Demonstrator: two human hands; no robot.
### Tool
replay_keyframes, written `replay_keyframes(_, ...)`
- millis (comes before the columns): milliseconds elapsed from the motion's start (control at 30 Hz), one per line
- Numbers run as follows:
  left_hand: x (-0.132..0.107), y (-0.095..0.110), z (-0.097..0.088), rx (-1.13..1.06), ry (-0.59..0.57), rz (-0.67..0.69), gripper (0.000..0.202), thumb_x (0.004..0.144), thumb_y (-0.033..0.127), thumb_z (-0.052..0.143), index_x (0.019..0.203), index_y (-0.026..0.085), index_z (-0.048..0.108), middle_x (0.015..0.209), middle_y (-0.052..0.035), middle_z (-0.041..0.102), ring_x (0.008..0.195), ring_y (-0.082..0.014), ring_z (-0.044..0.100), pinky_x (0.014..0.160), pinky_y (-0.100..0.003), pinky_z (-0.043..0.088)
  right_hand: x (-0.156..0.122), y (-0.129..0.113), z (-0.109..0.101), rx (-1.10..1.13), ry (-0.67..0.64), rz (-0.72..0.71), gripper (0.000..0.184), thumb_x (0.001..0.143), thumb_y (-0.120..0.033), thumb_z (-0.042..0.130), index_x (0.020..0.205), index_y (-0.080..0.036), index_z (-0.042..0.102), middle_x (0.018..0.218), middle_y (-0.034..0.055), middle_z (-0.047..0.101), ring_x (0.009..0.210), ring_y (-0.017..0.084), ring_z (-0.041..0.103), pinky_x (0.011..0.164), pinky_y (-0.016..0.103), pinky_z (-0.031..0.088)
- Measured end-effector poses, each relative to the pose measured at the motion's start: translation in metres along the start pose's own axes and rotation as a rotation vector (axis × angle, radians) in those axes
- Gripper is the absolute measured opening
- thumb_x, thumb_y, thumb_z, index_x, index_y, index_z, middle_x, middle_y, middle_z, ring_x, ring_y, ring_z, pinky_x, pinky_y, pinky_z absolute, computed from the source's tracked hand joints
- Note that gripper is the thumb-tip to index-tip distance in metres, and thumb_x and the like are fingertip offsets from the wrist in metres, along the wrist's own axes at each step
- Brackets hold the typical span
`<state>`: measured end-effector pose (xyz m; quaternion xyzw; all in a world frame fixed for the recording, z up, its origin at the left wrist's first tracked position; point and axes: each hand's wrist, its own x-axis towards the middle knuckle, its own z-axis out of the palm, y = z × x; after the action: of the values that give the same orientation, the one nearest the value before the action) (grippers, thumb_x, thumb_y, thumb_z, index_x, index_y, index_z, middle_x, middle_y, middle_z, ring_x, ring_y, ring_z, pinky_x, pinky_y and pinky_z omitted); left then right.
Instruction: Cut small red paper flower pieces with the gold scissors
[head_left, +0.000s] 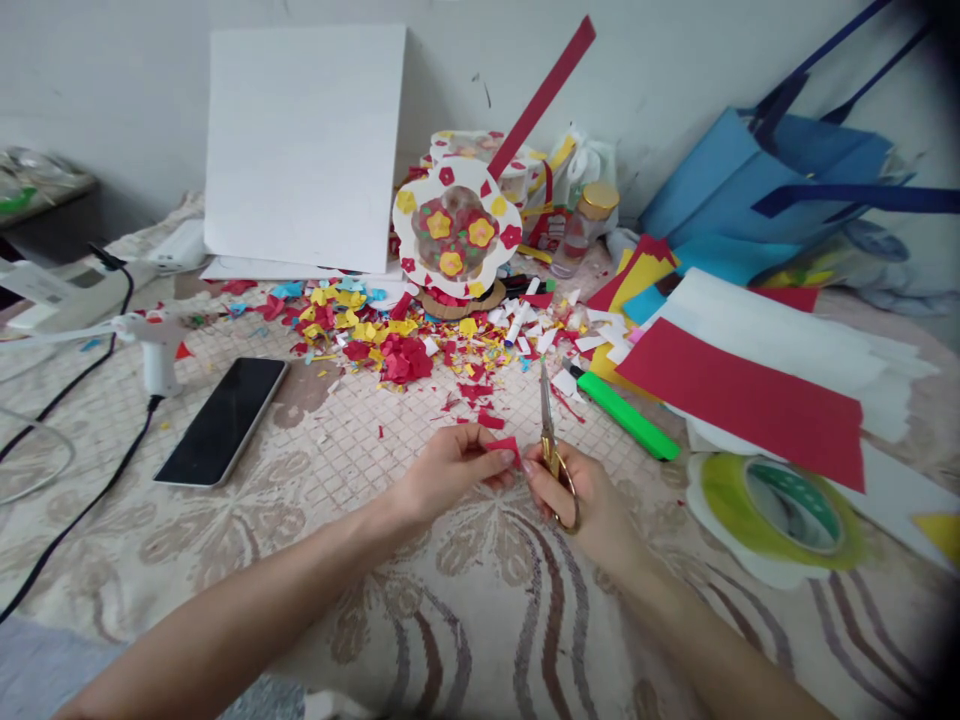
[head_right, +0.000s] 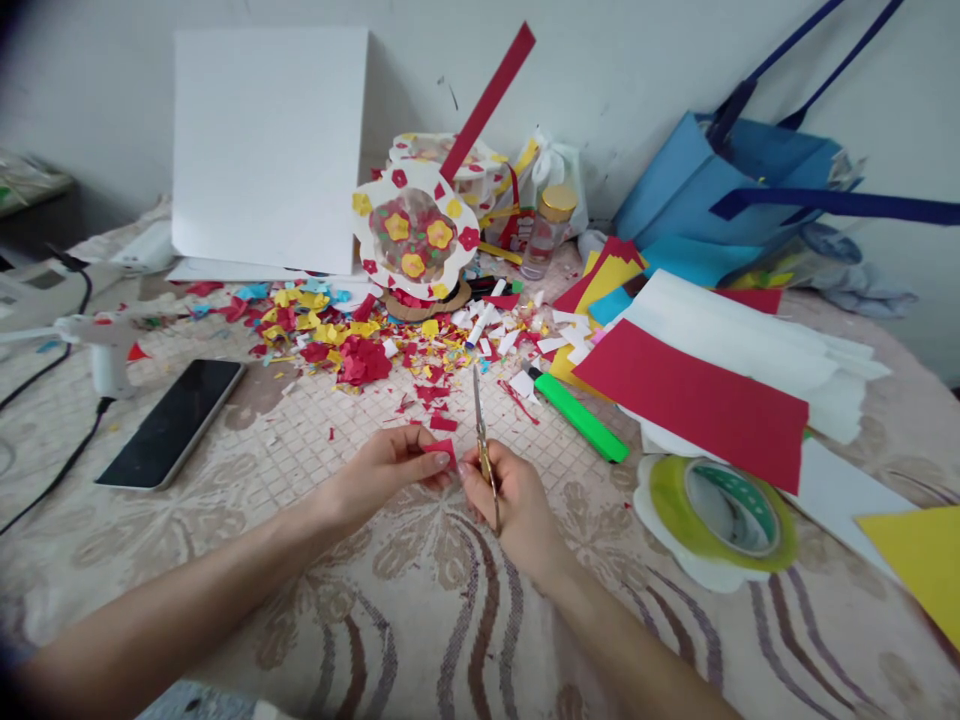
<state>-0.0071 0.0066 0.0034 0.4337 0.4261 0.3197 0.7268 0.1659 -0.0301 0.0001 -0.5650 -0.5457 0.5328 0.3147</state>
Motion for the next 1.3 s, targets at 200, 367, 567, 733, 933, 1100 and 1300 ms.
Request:
replay_keyframes(200, -0.002, 0.007, 0.001, -0.237, 0.057, 0.005, 0.028, 0.070, 0.032, 0.074, 0.076, 0.014, 0.053, 0.075, -0.0047, 0.069, 0.070, -0.0140, 0.067, 0.070, -0.026, 0.051, -0.005, 0.000, 0.000, 0.098, -0.080, -0.058, 0.045, 0.086, -0.064, 0.039, 0.081, -0.019, 0.047, 0.055, -0.0058, 0.037, 0.047, 0.010, 0.038, 0.046, 0.024, 0.033)
replay_keyframes(367, -0.004, 0.012, 0.000, -0.302, 0.071, 0.043, 0.023, 0.074, 0.028, 0.071, 0.076, 0.013, 0.054, 0.079, -0.0056, 0.070, 0.076, -0.0150, 0.068, 0.075, -0.028, 0.052, -0.012, -0.003, 0.002, -0.020, -0.201, -0.101, 0.050, 0.086, -0.067, 0.032, 0.078, -0.019, 0.045, 0.060, -0.0041, 0.037, 0.053, 0.011, 0.036, 0.050, 0.025, 0.030)
replay_keyframes(567, -0.004, 0.013, -0.001, -0.336, 0.094, 0.061, 0.022, 0.073, 0.026, 0.072, 0.074, 0.014, 0.054, 0.074, -0.0034, 0.069, 0.071, -0.0126, 0.066, 0.075, -0.028, 0.052, -0.012, 0.002, 0.005, -0.036, -0.220, -0.051, 0.052, 0.083, -0.070, 0.034, 0.073, -0.020, 0.043, 0.055, -0.0055, 0.032, 0.049, 0.010, 0.032, 0.046, 0.024, 0.026)
replay_keyframes(733, -0.005, 0.013, 0.000, -0.343, 0.101, 0.057, 0.021, 0.074, 0.026, 0.071, 0.074, 0.014, 0.053, 0.074, -0.0030, 0.069, 0.069, -0.0113, 0.065, 0.074, -0.027, 0.051, -0.011, 0.004, 0.005, -0.052, -0.205, -0.064, 0.051, 0.084, -0.069, 0.035, 0.070, -0.020, 0.040, 0.054, -0.0060, 0.032, 0.047, 0.010, 0.033, 0.045, 0.024, 0.026)
replay_keyframes(933, -0.004, 0.013, 0.000, -0.339, 0.100, 0.052, 0.022, 0.073, 0.026, 0.072, 0.074, 0.014, 0.053, 0.073, -0.0025, 0.068, 0.069, -0.0116, 0.065, 0.074, -0.027, 0.052, -0.011, 0.001, 0.004, -0.074, -0.217, -0.080, 0.049, 0.085, -0.067, 0.034, 0.068, -0.021, 0.039, 0.051, -0.0066, 0.033, 0.044, 0.010, 0.034, 0.045, 0.025, 0.025)
replay_keyframes(1100, -0.004, 0.012, 0.000, -0.341, 0.094, 0.055, 0.022, 0.072, 0.026, 0.072, 0.074, 0.014, 0.054, 0.073, -0.0021, 0.068, 0.068, -0.0113, 0.064, 0.075, -0.027, 0.051, -0.011, 0.001, 0.004, -0.080, -0.206, -0.085, 0.050, 0.085, -0.068, 0.034, 0.066, -0.021, 0.038, 0.050, -0.0065, 0.033, 0.044, 0.009, 0.034, 0.044, 0.025, 0.025)
replay_keyframes(1300, -0.005, 0.014, 0.000, -0.342, 0.090, 0.046, 0.021, 0.073, 0.026, 0.071, 0.074, 0.014, 0.054, 0.073, -0.0023, 0.068, 0.069, -0.0115, 0.064, 0.075, -0.028, 0.051, -0.011, -0.002, 0.003, -0.082, -0.223, -0.093, 0.052, 0.085, -0.069, 0.032, 0.068, -0.020, 0.040, 0.054, -0.0051, 0.035, 0.047, 0.010, 0.036, 0.046, 0.025, 0.026)
